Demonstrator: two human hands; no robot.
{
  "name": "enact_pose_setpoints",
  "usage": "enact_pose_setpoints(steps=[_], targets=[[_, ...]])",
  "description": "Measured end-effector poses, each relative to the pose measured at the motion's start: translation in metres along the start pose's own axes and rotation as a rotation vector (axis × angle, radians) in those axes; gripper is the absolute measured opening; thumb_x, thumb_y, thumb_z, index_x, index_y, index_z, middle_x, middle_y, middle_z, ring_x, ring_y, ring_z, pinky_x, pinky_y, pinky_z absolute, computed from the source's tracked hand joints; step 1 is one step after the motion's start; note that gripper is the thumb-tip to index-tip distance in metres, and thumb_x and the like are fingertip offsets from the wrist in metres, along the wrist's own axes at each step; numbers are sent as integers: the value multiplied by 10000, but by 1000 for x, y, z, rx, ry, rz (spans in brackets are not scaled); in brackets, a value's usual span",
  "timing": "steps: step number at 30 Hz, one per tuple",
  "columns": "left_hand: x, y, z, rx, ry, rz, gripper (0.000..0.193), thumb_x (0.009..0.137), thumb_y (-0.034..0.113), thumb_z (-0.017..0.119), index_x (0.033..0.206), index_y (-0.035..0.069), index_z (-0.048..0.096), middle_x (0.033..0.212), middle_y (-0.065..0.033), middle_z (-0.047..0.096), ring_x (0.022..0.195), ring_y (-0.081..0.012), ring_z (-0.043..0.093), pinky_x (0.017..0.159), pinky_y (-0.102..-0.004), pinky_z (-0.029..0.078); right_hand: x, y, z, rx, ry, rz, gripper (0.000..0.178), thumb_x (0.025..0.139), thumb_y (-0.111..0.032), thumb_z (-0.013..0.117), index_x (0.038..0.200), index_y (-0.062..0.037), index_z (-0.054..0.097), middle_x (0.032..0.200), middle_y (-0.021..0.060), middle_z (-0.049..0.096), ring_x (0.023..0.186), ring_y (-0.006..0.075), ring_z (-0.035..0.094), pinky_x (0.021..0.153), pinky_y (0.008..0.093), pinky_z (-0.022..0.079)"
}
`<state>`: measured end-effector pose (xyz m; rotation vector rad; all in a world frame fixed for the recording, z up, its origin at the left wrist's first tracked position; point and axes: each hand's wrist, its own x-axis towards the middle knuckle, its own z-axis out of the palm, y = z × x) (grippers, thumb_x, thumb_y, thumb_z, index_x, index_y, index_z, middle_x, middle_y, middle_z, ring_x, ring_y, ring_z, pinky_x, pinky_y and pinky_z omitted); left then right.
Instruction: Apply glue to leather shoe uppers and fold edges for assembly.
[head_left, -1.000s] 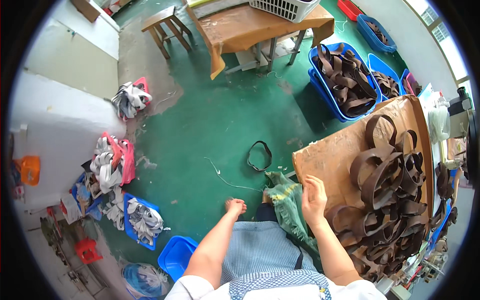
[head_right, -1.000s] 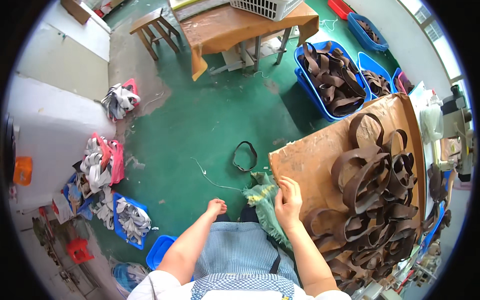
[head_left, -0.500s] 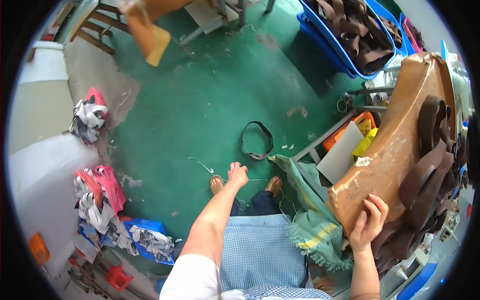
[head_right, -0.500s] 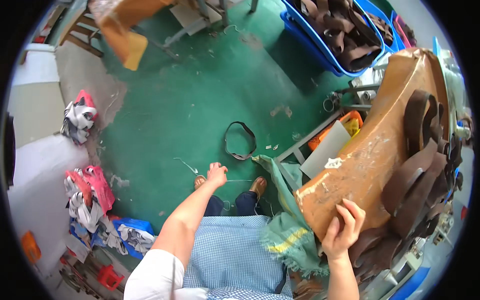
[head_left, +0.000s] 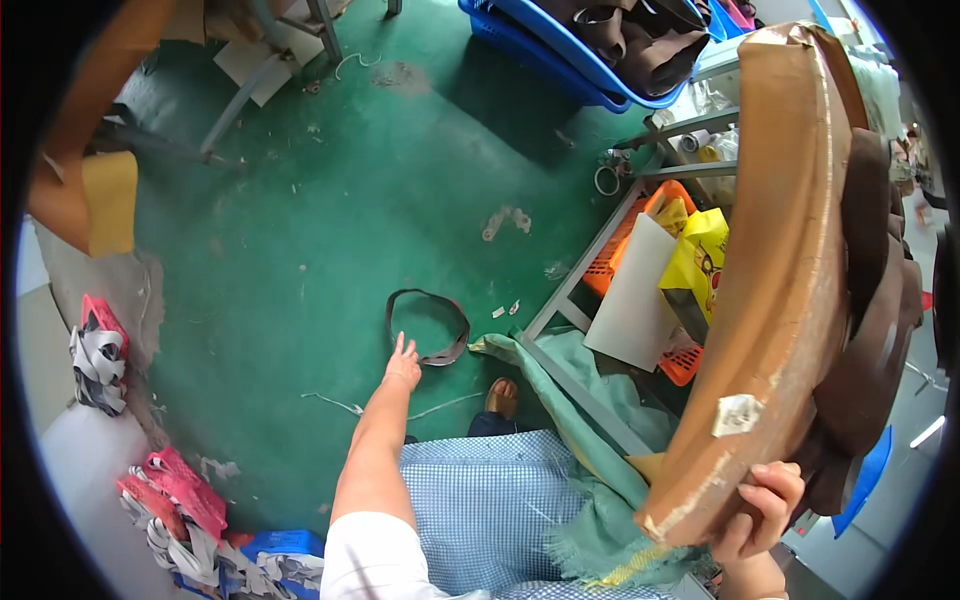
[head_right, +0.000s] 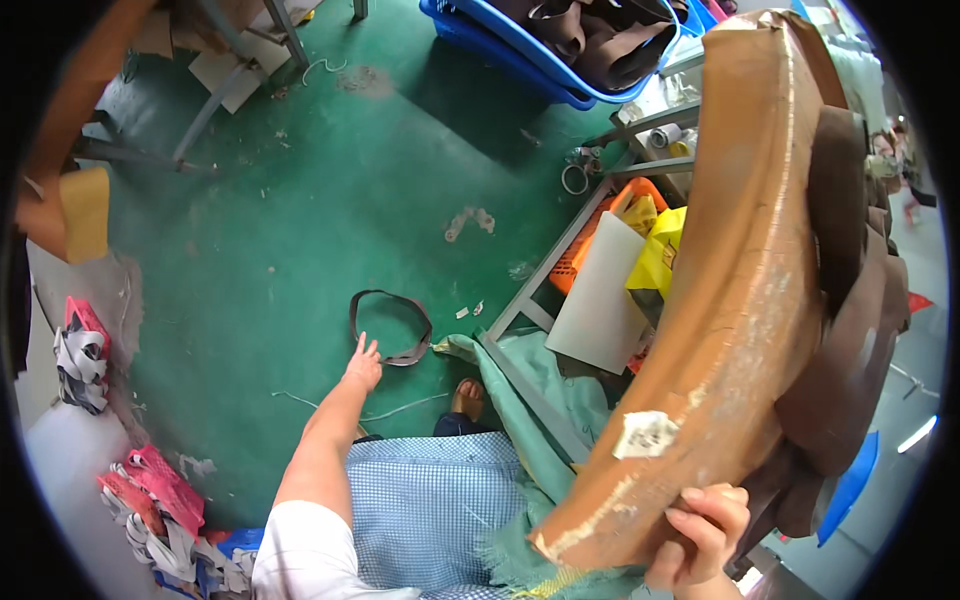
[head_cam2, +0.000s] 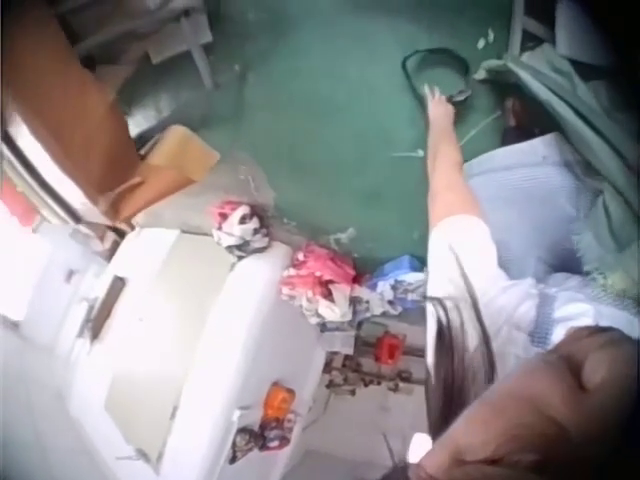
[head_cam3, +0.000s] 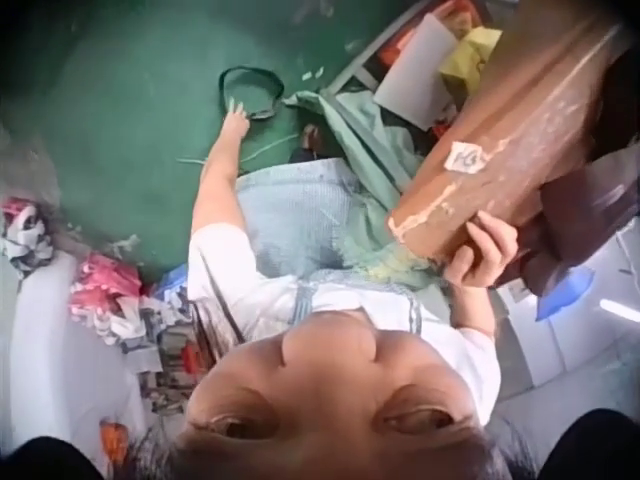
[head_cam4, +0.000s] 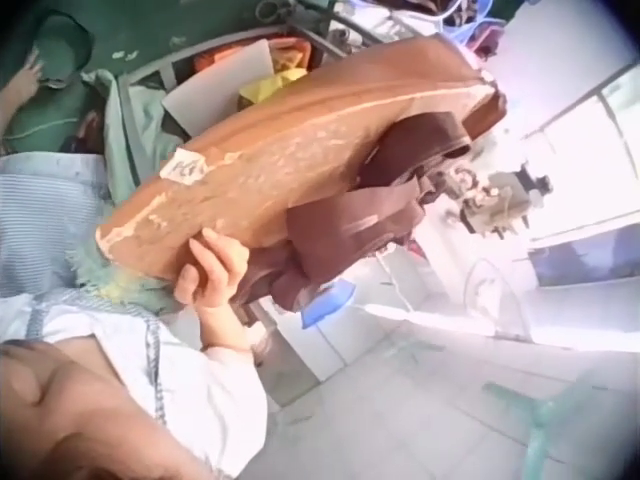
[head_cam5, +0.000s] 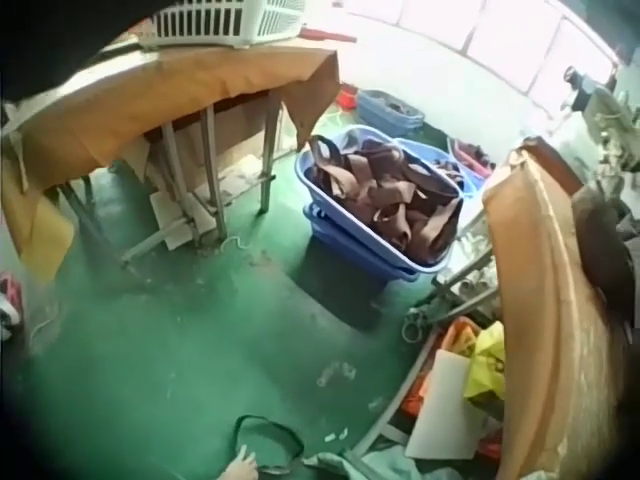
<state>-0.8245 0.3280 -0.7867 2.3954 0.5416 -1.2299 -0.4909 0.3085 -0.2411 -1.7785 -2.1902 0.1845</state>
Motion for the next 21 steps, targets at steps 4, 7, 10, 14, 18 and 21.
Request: enact_pose_setpoints(steps=[4,7,10,14,18,21], targets=[[-37,9,-49,-234,351,42,252,902,155,529,1109,97,661,1100,-115,675,1260,-296,499,1177,-640,138,17,-2,5,72,12,21,287,676,-24,605,959,-4,646,1038,183,603,815,293,570,700,391,466],[-90,19,-72,-466,511,-90,201,810,123,616,1008,94,621,1010,-122,667,1138,-290,552,1119,-615,266,25,-4,9,179,55,15,285,683,28,641,965,-6,655,1047,174,614,852,318,593,740,389,501],[-155,37,-102,-824,642,-314,292,707,105,707,961,97,565,977,-127,645,1042,-303,580,1068,-556,338,26,-7,14,271,124,11,260,716,34,677,971,-11,657,1046,160,628,880,323,615,756,384,521],[-267,60,-164,-1285,937,-591,453,698,74,775,1079,85,529,980,-124,634,1015,-334,593,955,-450,461,24,-13,15,344,175,42,196,768,-12,680,961,-22,648,1056,144,632,915,326,625,798,406,529],[-408,94,-300,-1559,1190,-554,543,753,-19,744,1225,76,492,1020,-127,632,1017,-263,634,870,-374,512,22,-5,17,383,265,55,181,807,-70,666,981,-31,639,1048,154,618,925,342,623,824,413,519],[-491,136,-382,-1282,1432,-402,560,767,-57,719,1255,54,467,991,-132,646,960,-233,649,858,-343,519,30,-25,4,588,71,338,230,907,-216,642,1065,-49,639,1088,139,630,975,317,635,861,412,522]])
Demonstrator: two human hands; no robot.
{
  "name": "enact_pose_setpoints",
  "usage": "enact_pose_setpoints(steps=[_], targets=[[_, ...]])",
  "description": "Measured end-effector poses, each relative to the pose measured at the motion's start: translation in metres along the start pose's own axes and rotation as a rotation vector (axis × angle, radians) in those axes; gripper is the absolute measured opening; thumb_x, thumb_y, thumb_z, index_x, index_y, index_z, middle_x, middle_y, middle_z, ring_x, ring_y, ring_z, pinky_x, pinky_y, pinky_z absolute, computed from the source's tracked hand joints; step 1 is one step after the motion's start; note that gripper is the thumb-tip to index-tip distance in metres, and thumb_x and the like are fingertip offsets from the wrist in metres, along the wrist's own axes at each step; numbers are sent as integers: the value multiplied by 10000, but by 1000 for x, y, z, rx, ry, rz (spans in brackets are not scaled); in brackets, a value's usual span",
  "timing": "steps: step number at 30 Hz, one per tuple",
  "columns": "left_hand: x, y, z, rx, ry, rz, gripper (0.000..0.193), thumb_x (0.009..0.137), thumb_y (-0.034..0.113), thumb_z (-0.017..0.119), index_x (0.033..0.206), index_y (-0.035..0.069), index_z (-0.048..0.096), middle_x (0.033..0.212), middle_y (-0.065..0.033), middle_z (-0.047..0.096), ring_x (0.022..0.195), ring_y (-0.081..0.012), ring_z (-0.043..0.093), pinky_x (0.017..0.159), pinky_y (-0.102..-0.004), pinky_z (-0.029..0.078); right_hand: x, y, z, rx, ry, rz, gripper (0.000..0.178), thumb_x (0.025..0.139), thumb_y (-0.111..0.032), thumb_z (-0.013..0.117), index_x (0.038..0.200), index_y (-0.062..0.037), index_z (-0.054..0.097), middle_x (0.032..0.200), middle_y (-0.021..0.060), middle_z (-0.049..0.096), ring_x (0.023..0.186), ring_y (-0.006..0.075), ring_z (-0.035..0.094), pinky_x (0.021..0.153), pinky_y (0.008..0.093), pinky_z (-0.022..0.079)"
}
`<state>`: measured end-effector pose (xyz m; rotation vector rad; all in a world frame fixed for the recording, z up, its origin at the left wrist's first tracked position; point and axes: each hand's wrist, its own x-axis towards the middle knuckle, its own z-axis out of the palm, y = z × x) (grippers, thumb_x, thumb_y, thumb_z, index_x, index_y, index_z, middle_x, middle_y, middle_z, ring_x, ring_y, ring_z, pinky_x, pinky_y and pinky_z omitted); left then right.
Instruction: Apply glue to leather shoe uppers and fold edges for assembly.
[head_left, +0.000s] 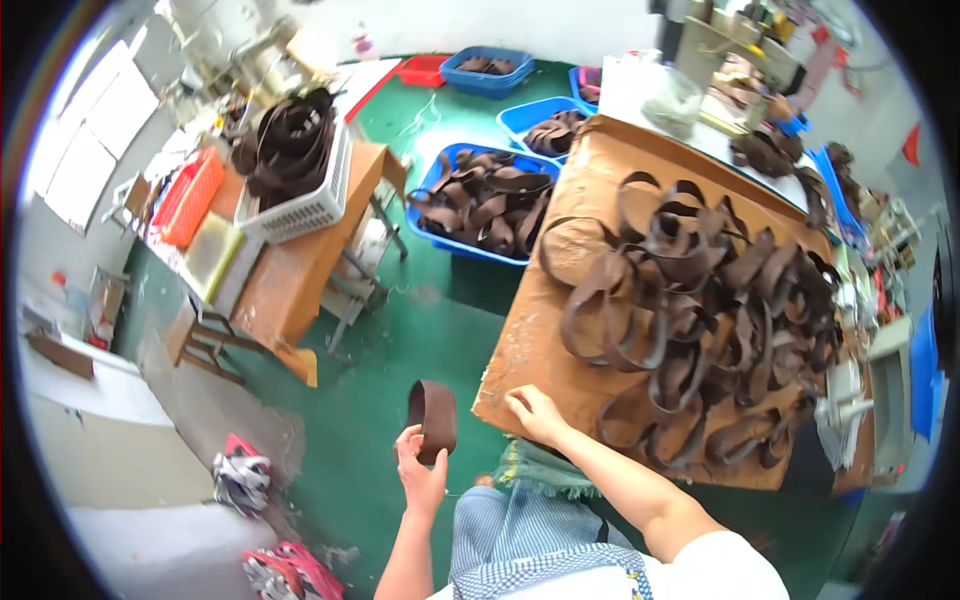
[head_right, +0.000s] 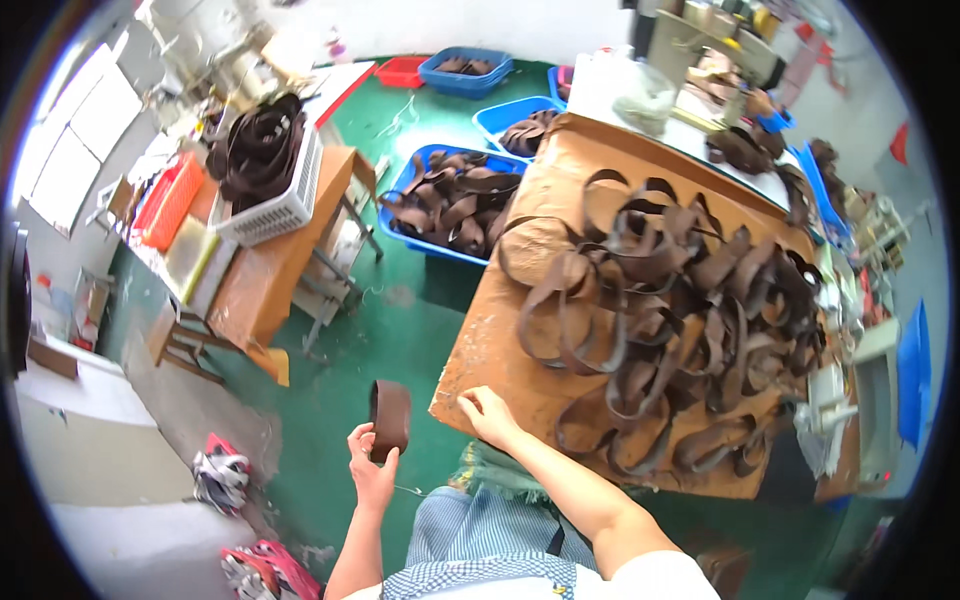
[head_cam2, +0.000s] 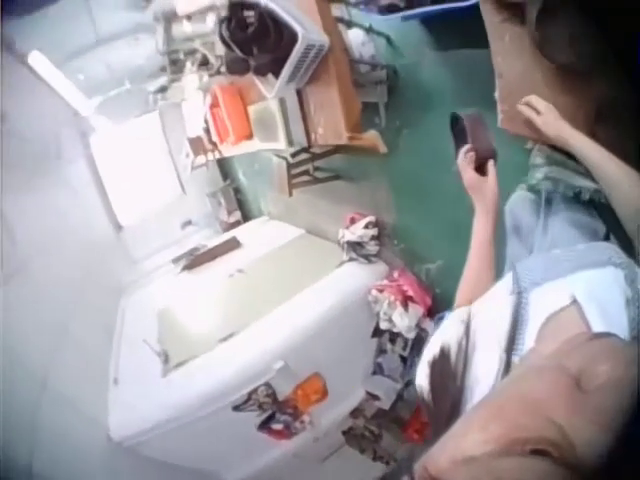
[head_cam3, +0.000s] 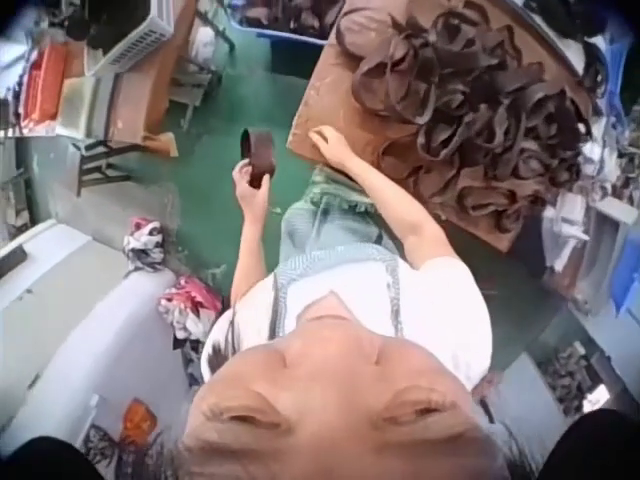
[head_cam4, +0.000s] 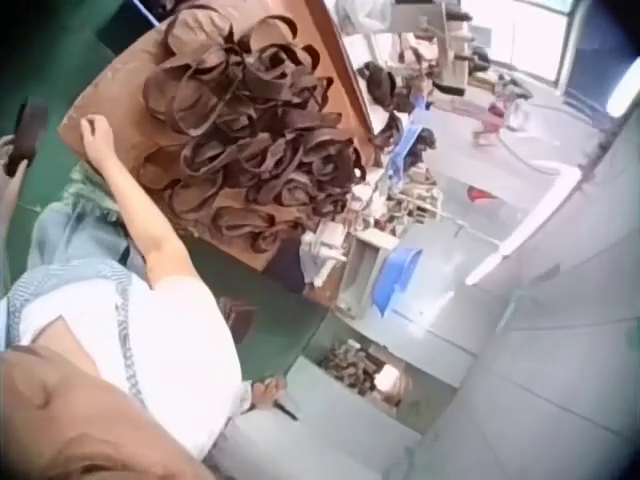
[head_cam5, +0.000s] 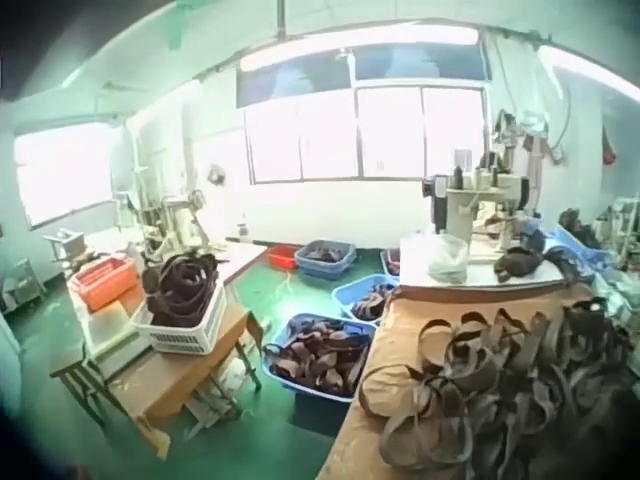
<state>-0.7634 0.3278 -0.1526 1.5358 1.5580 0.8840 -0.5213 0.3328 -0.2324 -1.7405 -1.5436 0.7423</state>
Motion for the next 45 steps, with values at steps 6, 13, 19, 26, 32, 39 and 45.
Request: enact_pose_setpoints(steps=[6,13,19,26,32,39,45], targets=[[-17,126,16,176,-275,756,525,726,-53,741,1195,37,521,946,-149,662,983,-328,619,1101,-553,354,-37,-60,-111,1674,-255,475,687,1007,-571,391,1318,26,529,1294,190,606,1200,304,590,1047,447,446],[-58,184,99,109,-684,1168,480,738,-51,644,1206,17,558,911,-104,630,1032,-285,587,1105,-518,379,-164,-56,-240,1710,284,262,344,1011,-245,490,1279,-39,550,1221,88,652,1132,214,612,1007,385,465],[-127,219,187,-17,-876,1406,557,736,-63,632,1276,11,517,913,-78,631,1067,-256,571,1136,-499,339,-288,-24,-283,1789,637,57,328,952,-105,525,1274,-49,555,1201,88,651,1100,195,610,984,371,468],[-222,285,337,-57,-923,1445,568,758,-28,644,1308,14,507,995,-96,640,1123,-275,547,1149,-519,310,-385,63,-382,1690,947,-159,334,886,-147,513,1193,-66,618,1026,88,637,947,252,591,971,464,442],[-291,336,452,116,-850,1458,761,736,70,723,1426,26,405,1437,-135,450,1421,-337,312,1187,-536,207,-442,210,-472,1707,1062,-249,348,880,-160,531,1202,-67,624,992,81,657,945,247,603,998,467,422],[-292,284,440,175,-895,1080,563,756,33,677,1295,11,517,1303,-186,517,1319,-377,418,1121,-493,330,-536,378,-478,1726,1205,624,294,923,-222,462,1095,-72,648,1090,57,681,1061,233,631,1026,450,421],[-228,214,359,335,-747,596,372,804,54,676,1167,34,596,1180,-169,589,1149,-353,539,964,-414,465,-515,364,-477,946,1172,1001,247,940,-134,452,1098,-60,626,1044,84,671,990,218,647,925,375,482]])
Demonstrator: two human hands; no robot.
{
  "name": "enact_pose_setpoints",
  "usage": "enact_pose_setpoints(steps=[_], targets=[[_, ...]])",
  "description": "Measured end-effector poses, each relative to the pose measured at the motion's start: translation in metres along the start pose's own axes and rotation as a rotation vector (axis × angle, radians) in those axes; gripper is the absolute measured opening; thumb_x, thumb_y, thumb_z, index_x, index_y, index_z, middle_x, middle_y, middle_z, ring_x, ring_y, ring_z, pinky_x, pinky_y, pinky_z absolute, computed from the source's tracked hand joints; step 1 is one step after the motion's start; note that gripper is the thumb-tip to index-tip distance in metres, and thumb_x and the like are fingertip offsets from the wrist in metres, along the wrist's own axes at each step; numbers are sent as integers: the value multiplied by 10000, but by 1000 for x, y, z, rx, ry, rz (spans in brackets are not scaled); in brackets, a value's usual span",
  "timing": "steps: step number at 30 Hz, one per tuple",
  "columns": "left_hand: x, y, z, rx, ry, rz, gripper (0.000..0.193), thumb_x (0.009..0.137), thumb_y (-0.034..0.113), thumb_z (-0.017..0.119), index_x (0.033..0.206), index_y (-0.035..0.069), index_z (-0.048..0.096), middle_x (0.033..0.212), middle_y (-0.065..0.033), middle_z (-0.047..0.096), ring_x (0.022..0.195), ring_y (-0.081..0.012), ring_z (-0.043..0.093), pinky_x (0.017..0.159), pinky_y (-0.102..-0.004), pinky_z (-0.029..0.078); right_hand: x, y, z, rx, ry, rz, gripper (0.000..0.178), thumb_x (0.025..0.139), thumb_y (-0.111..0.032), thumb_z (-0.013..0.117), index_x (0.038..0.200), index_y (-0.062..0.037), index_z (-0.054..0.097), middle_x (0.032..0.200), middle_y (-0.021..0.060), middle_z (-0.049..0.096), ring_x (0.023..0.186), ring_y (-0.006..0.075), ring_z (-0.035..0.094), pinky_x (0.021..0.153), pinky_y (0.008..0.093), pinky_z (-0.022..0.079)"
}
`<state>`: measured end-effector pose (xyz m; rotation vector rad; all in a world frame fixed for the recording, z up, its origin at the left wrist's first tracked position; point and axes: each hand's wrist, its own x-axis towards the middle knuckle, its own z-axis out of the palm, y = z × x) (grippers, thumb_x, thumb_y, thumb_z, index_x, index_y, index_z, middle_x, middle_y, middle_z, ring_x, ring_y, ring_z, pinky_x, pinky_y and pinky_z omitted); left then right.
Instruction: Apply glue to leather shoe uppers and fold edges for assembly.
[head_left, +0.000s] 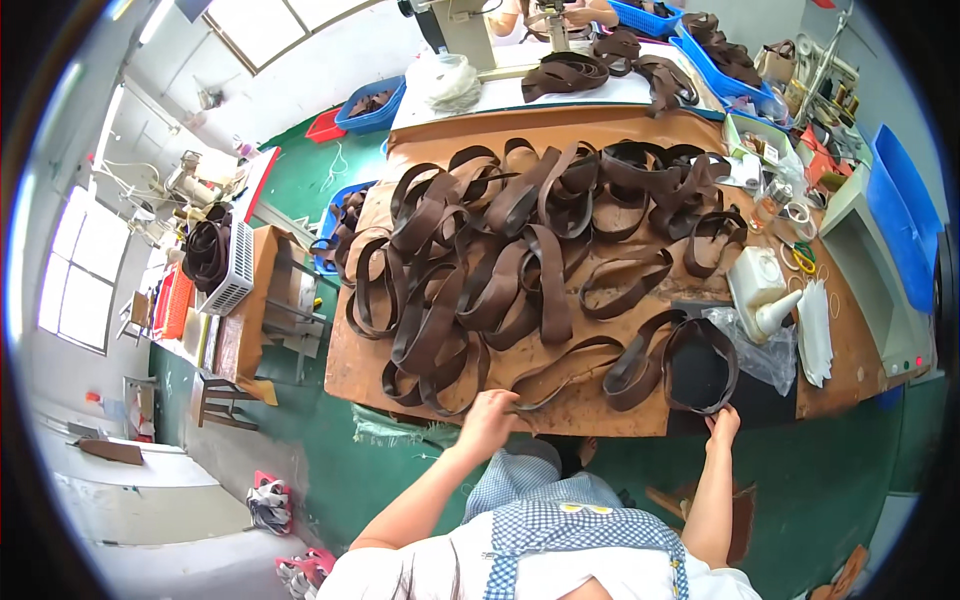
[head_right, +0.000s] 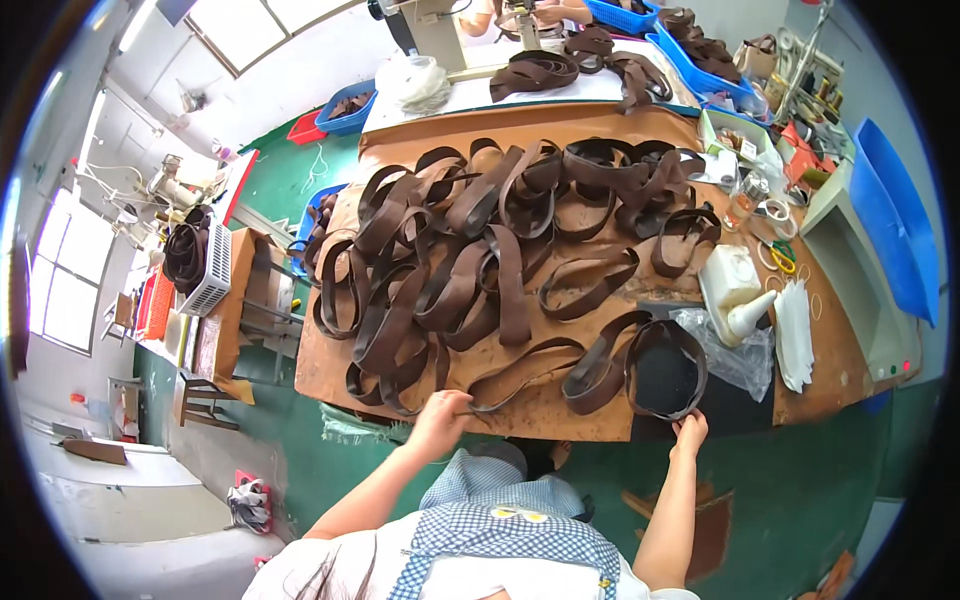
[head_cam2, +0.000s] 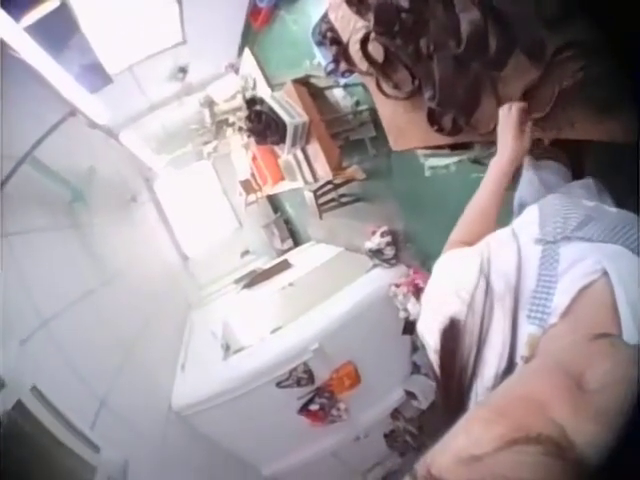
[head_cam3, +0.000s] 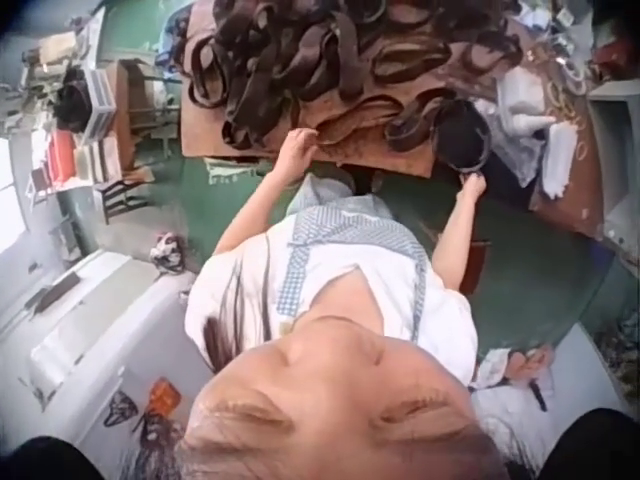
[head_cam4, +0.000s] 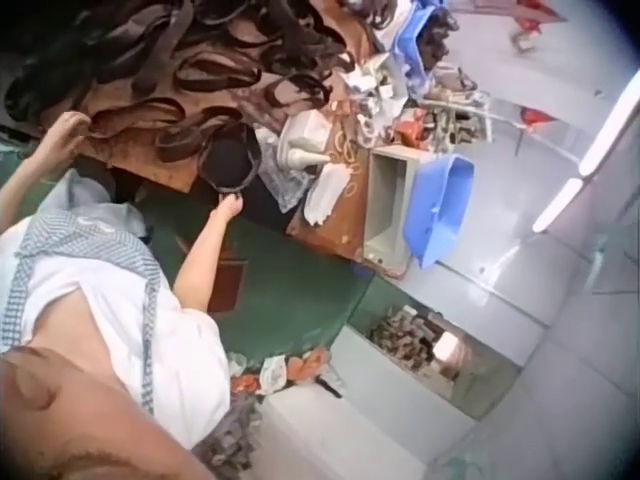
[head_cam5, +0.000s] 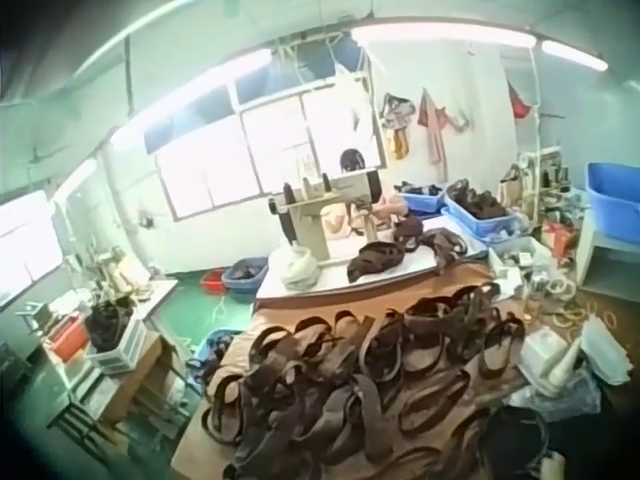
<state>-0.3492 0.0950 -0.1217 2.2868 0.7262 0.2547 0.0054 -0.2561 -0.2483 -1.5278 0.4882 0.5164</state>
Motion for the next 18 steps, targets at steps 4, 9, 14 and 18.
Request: enact_pose_setpoints(steps=[4,9,14,18], targets=[[76,-14,-20,-67,207,98,247,823,47,663,1068,49,631,1029,-150,633,935,-331,615,821,-379,505,14,7,-51,-653,467,-627,296,880,-26,511,1160,-16,606,1119,129,609,952,246,636,885,362,508],[215,-52,-46,-198,420,125,186,855,-30,629,1039,1,622,1026,-139,635,944,-272,662,781,-339,551,-76,-41,9,-697,329,-696,320,842,98,545,1149,13,585,1121,134,587,920,234,632,857,340,514],[356,-67,-32,217,515,22,797,681,134,832,1340,30,395,1280,-194,493,1199,-391,476,1021,-450,420,-152,-44,66,-888,91,-790,369,810,131,525,1153,3,568,1108,109,542,861,185,609,712,278,521],[405,-99,-42,372,286,-265,800,666,179,835,1314,23,393,1250,-194,518,1155,-386,539,968,-429,480,-170,-39,107,-769,-42,-691,385,819,139,521,1179,7,556,1149,108,523,886,178,622,681,259,536]])
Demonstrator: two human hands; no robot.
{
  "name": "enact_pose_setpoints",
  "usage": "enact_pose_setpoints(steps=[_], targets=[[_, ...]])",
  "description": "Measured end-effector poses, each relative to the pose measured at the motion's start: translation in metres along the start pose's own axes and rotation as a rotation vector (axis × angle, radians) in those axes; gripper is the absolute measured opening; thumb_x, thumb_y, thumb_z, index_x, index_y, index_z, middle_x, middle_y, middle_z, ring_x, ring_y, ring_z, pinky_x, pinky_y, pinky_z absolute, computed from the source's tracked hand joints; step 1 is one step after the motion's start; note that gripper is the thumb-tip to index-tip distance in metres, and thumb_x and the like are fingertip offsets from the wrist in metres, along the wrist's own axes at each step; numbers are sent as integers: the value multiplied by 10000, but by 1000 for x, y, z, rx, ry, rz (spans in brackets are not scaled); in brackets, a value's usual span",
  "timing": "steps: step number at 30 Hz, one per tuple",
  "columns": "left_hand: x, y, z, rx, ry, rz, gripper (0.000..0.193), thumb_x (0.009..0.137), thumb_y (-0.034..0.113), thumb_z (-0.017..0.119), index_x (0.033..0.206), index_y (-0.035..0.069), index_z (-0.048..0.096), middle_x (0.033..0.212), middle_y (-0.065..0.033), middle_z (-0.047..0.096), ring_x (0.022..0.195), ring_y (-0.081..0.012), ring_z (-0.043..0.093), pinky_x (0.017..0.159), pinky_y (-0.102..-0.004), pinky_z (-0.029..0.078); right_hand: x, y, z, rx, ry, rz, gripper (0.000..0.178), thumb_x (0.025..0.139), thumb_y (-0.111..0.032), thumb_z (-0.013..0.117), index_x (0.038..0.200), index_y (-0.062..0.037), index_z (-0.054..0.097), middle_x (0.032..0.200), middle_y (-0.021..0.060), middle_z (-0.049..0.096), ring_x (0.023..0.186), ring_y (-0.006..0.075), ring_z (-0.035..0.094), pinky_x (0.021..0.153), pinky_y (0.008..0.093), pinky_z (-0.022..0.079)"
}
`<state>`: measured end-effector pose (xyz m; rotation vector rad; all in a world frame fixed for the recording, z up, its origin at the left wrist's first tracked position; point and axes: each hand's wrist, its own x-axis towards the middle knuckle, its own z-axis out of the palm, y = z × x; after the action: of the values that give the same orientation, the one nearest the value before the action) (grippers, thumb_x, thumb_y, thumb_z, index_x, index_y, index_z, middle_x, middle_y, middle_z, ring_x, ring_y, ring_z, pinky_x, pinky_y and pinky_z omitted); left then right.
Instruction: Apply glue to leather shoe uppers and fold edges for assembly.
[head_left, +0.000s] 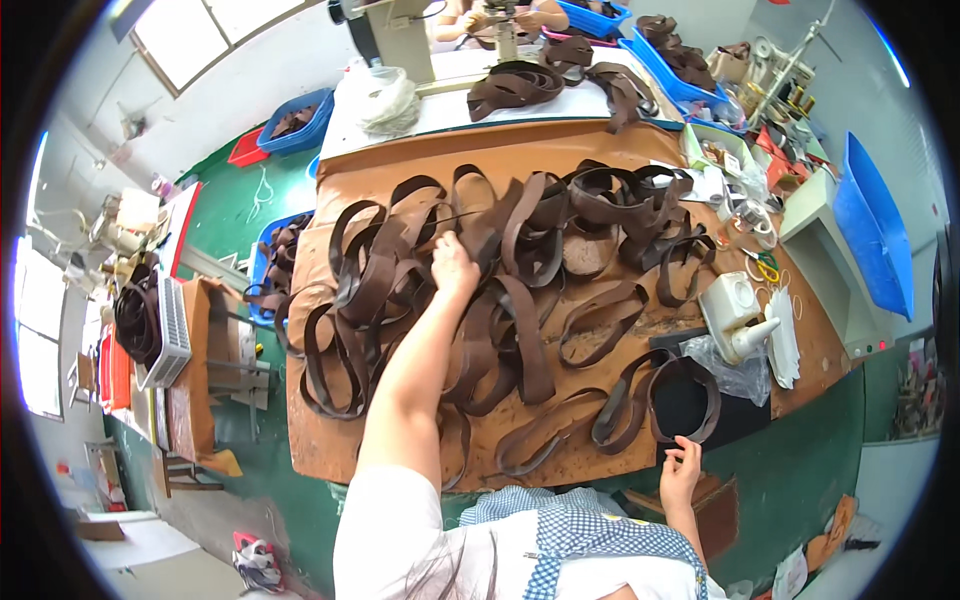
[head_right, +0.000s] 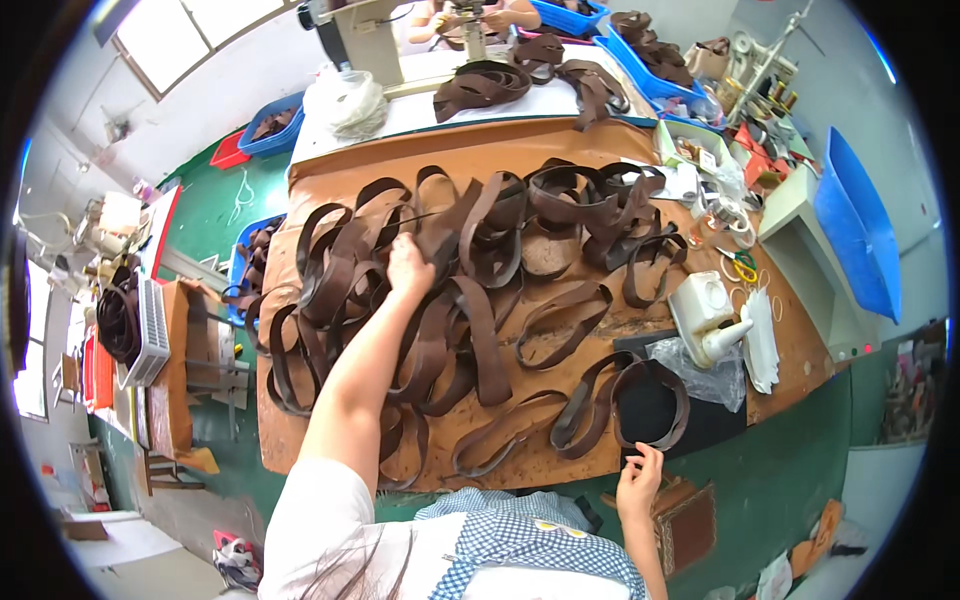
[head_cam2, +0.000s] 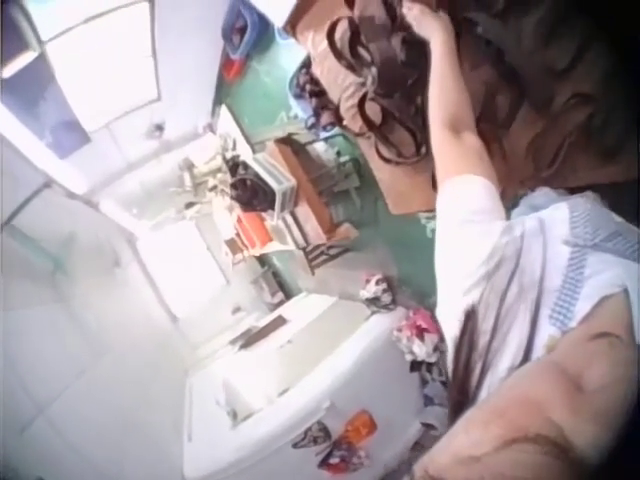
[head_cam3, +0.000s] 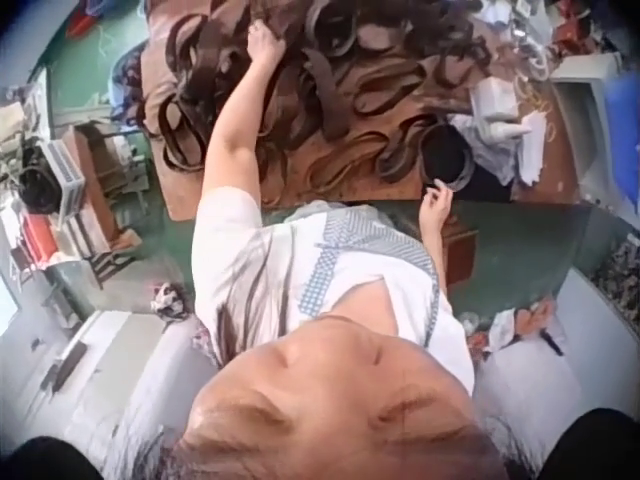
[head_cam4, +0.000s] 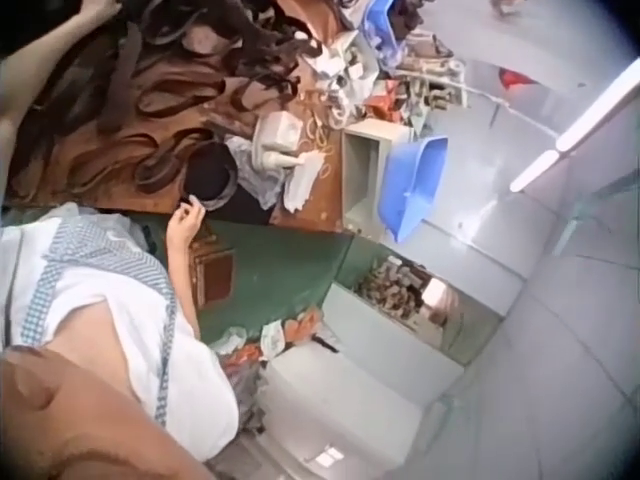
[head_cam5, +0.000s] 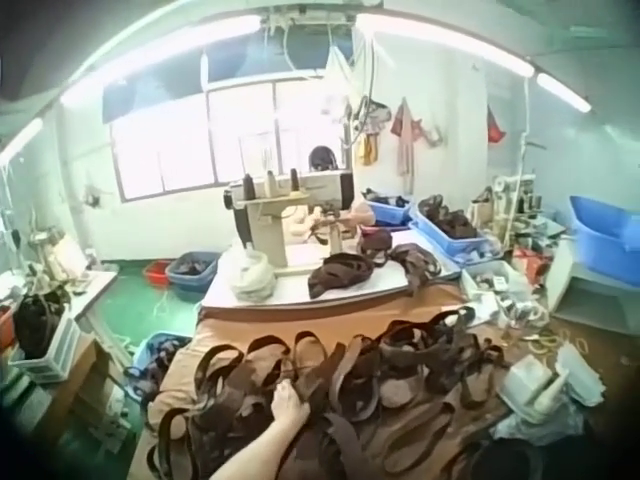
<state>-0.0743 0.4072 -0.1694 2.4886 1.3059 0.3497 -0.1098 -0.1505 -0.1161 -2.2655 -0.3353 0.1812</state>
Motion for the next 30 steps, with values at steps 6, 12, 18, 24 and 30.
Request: enact_pose_setpoints(steps=[6,12,18,24,30], targets=[[-14,27,-103,-882,207,89,433,779,115,728,1166,16,559,1002,-117,660,853,-203,656,792,-324,532,28,-50,6,246,-120,36,301,891,88,539,1185,31,572,1104,117,612,869,177,681,751,268,561],[-134,40,-160,-1341,-70,-80,288,913,72,626,1185,4,565,1008,-69,652,849,-133,636,716,-275,540,86,-127,41,808,-748,47,389,993,-139,566,1355,-13,504,1241,135,628,1074,211,647,938,346,511],[-254,79,-162,-1490,-787,-472,204,932,76,597,1109,-26,597,948,-93,674,827,-177,675,722,-315,587,133,-169,33,1379,-1054,194,447,1003,-250,543,1371,-4,478,1247,151,631,1101,220,630,960,374,490],[-315,100,-107,-871,-178,-49,317,953,101,644,1231,-15,543,1185,-96,614,1105,-147,586,960,-287,479,133,-150,8,1108,-1038,306,236,951,-171,632,1130,-18,649,959,81,703,910,157,672,829,305,547],[-311,150,-130,-1400,-1094,-116,314,1005,187,582,1241,-17,542,1081,-45,616,1015,-130,606,942,-289,492,126,-137,-11,984,-1035,271,172,939,-101,648,1061,16,676,955,68,700,849,139,671,772,278,561]])
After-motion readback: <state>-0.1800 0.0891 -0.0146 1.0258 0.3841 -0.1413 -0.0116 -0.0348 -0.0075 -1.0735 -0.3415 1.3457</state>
